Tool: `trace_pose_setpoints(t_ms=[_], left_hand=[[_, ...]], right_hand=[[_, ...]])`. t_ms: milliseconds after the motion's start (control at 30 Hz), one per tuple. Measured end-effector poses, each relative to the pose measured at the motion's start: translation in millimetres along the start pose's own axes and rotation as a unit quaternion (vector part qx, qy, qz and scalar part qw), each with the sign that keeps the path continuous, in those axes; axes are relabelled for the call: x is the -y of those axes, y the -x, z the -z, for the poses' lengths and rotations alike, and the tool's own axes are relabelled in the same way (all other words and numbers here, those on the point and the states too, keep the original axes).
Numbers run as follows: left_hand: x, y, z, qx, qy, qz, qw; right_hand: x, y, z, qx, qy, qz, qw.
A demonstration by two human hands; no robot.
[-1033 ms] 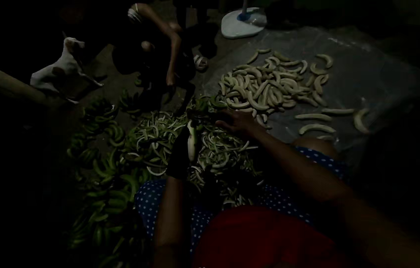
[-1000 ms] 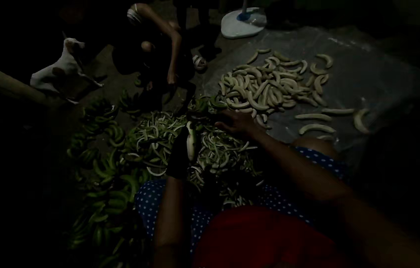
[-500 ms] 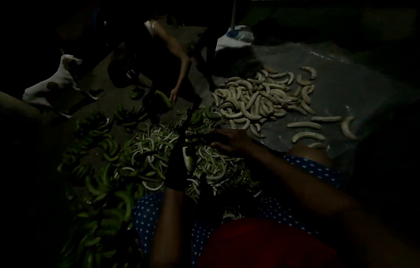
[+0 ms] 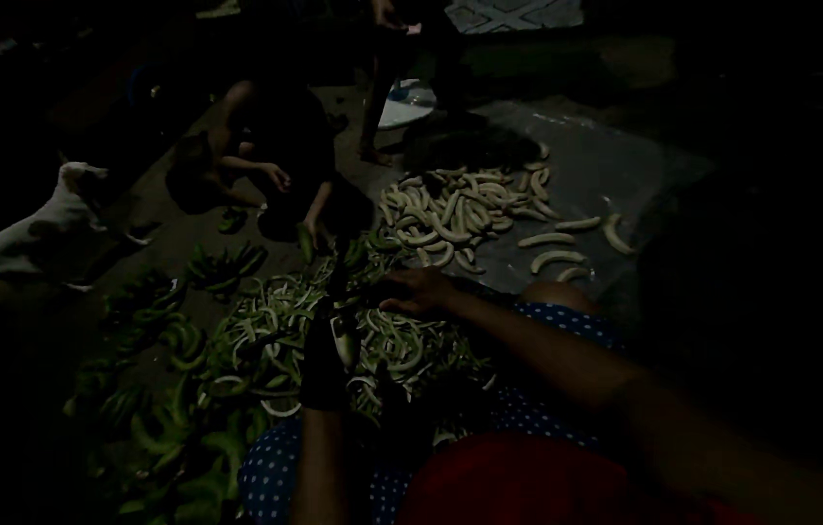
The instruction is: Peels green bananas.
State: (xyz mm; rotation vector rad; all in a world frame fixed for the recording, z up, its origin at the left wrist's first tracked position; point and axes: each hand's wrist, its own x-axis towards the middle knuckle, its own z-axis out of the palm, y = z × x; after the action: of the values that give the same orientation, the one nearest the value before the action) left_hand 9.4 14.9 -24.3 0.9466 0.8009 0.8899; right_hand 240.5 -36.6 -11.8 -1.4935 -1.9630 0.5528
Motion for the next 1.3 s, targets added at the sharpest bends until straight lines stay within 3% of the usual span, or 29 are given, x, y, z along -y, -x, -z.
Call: trace_pose_setpoints(t_ms=[133,333,533,633,667,733,767,867,933,1000,1100,1200,1300], left_hand=[[-3.1,5.7,0.0,-0.048,-0.013,0.042,0.998],[-11.9,8.3,-9.8,-0.049,-0.111,0.023,0.992],[-9.6,7.9,-8.8,-0.062,0.005,0.056,0.997],[1.9,8.7,-11.2,-0.023,0.03,0.003,0.999],[0.3,11.0,-16.5,-0.018,0.011,-0.01,1.0],[-36.2,17.7,-47.0,-0.119,-0.097,0.138,0.979],[-34.5,16.6,-40.7,-0.126,-0.087,0.144,0.978],[1.5,7.4,-8.2,-0.05,-0.061,0.029,0.996],[-2.8,9.6,-14.1,-0.083,-0.176,0.014,0.981],[-9.4,14.1,-22.0,-0.104,-0.265,0.014,0.958],[-15.6,16.3,-37.9,-0.118,-0.249,0.037,0.961],[-49.1,25.0,-76.4,-0.107,-0.229,0.122,0.96],[-47.0,21.3,-81.3,-0.104,-0.263,0.106,0.953]], right_hand=[[-2.1,0.0,-2.1,-0.014,0.004,0.014,1.0],[2.1,0.4,3.4,0.004,0.0,0.006,1.0],[3.8,-1.6,2.6,0.007,-0.001,0.004,1.0],[3.8,0.8,6.7,0.01,0.004,0.008,1.0],[2.8,1.2,6.6,0.008,0.004,0.009,1.0],[-0.2,-0.4,3.6,0.008,0.005,0.008,1.0],[-2.0,-1.0,2.4,0.008,0.006,0.01,1.0],[-7.0,1.7,2.9,0.004,0.01,0.009,1.0],[-6.9,2.6,5.8,0.012,0.005,0.001,1.0],[-7.9,3.6,5.8,0.001,0.003,0.006,1.0],[-10.9,7.7,7.9,-0.019,0.003,0.01,1.0],[-12.1,11.2,10.1,-0.028,0.006,0.012,1.0],[-11.0,14.4,16.0,-0.018,0.005,0.0,1.0]])
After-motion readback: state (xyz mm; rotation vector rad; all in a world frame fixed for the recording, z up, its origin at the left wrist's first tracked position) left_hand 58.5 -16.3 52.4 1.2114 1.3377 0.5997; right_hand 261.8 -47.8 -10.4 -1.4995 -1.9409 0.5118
